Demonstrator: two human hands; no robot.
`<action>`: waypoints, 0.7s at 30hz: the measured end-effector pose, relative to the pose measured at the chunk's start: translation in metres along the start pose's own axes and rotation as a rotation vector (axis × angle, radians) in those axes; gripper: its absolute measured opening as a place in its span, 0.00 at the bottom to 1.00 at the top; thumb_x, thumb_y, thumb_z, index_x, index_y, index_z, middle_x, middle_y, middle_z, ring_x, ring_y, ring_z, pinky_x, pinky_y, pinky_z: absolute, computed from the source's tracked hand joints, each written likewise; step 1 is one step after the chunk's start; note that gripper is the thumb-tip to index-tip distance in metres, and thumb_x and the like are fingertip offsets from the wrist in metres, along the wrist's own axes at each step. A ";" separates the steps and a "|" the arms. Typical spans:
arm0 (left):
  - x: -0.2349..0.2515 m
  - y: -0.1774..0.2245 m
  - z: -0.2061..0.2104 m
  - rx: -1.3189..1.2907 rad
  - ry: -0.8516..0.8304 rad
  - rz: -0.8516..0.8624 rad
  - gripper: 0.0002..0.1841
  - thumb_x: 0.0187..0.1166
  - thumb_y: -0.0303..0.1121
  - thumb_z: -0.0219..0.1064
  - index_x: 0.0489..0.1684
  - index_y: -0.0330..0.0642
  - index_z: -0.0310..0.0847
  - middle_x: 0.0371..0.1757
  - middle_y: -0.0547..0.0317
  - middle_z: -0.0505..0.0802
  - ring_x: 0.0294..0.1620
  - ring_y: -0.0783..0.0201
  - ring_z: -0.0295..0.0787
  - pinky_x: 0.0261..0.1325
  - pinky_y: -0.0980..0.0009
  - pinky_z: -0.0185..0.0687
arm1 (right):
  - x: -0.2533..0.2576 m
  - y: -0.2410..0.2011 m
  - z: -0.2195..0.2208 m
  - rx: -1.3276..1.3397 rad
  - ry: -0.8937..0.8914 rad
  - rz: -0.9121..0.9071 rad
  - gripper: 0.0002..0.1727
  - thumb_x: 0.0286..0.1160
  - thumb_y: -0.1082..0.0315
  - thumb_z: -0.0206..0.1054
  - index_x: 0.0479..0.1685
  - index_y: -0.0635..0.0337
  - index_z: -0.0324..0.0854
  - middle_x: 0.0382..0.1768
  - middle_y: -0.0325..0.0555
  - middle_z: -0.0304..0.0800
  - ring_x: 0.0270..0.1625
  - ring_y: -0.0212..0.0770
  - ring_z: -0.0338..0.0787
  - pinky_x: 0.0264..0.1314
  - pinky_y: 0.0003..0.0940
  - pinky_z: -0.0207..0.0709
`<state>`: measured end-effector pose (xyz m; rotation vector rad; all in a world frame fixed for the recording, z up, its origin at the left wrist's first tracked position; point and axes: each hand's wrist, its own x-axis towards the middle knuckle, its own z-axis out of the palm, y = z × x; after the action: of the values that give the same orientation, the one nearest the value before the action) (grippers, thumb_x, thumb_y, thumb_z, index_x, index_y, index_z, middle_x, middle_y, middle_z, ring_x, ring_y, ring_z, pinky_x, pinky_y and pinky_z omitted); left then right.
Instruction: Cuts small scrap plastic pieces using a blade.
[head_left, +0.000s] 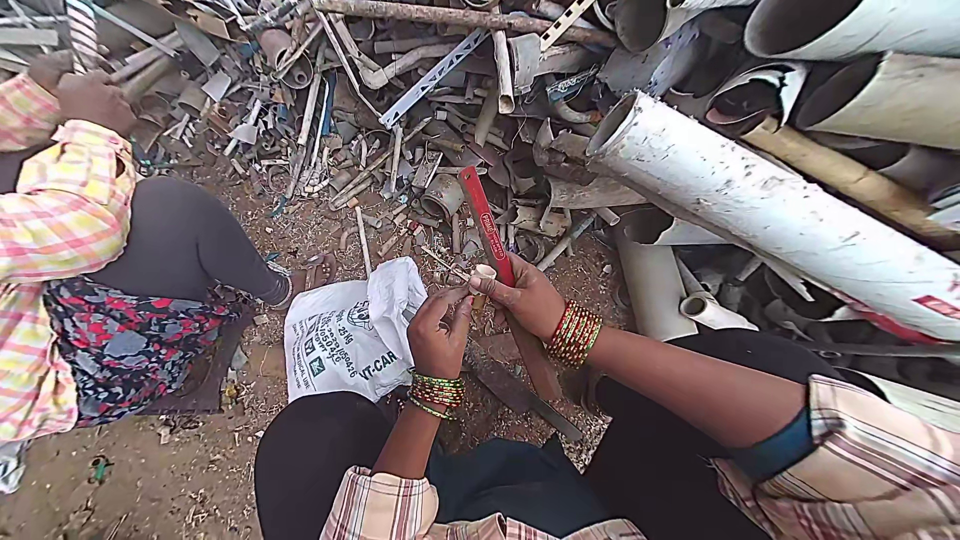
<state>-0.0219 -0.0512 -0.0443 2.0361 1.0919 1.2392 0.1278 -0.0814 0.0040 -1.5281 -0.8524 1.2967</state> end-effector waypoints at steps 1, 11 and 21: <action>-0.001 -0.001 0.001 -0.030 0.006 -0.021 0.09 0.73 0.26 0.71 0.41 0.29 0.93 0.45 0.44 0.95 0.29 0.78 0.82 0.35 0.85 0.76 | 0.000 0.000 0.001 0.007 0.001 -0.001 0.12 0.83 0.65 0.69 0.54 0.61 0.73 0.22 0.38 0.79 0.15 0.25 0.78 0.21 0.18 0.77; -0.003 -0.003 0.006 -0.057 0.040 -0.087 0.08 0.71 0.25 0.69 0.38 0.26 0.90 0.35 0.50 0.92 0.24 0.81 0.73 0.30 0.86 0.69 | -0.002 0.003 0.005 0.035 -0.001 -0.009 0.13 0.83 0.67 0.68 0.56 0.60 0.71 0.20 0.36 0.77 0.15 0.25 0.78 0.22 0.18 0.77; -0.002 -0.003 0.004 -0.113 -0.009 -0.112 0.10 0.78 0.25 0.66 0.44 0.29 0.92 0.36 0.52 0.94 0.24 0.84 0.78 0.32 0.87 0.74 | -0.002 0.003 0.005 0.037 0.054 -0.022 0.16 0.83 0.65 0.68 0.62 0.61 0.73 0.26 0.40 0.82 0.17 0.26 0.79 0.21 0.19 0.77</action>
<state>-0.0199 -0.0517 -0.0490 1.8687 1.0906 1.2061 0.1223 -0.0832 0.0023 -1.5141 -0.8049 1.2437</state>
